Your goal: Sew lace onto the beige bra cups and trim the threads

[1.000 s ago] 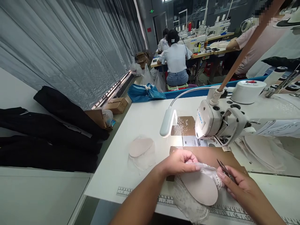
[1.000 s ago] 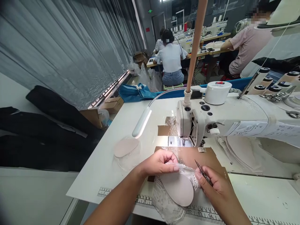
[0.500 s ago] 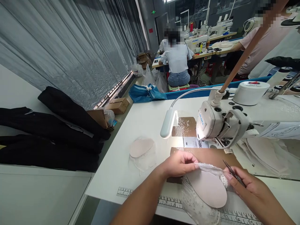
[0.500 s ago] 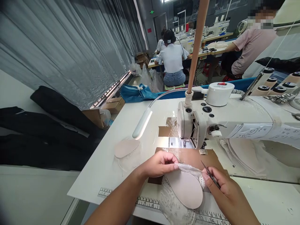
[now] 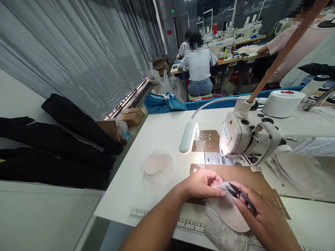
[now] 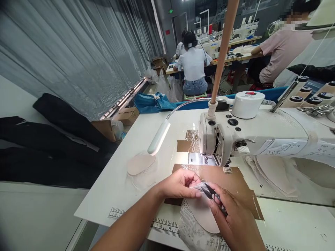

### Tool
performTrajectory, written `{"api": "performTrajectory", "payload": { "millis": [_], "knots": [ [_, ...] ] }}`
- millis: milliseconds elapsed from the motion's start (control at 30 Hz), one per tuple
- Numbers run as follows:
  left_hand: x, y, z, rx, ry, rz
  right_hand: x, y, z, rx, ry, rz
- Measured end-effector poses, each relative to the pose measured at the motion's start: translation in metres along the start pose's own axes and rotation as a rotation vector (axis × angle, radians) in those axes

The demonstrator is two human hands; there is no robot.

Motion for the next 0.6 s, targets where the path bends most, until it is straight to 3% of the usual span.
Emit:
{"api": "performTrajectory", "payload": {
  "millis": [267,500,600],
  "knots": [
    [0.0002,0.0033,0.0003,-0.004,0.007,-0.063,-0.0044,0.0023,-0.0027,0.118,0.014,-0.085],
    [0.0044,0.0017,-0.0005,0.039,0.079,-0.120,-0.0065,0.0041,-0.0019,0.374,-0.011,-0.244],
    [0.0023,0.0015,0.0001,0.029,0.045,-0.167,-0.0050,0.0050,0.0003,0.326,-0.003,-0.231]
  ]
}}
Point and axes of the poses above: each hand's wrist, its own z-axis towards the middle knuckle, its own x-axis out of the back of the hand, y = z × x, the point moved 6 cm from there along z, towards the middle knuckle, and after that the axes turned 11 degrees about x, right-handed, at the moved point
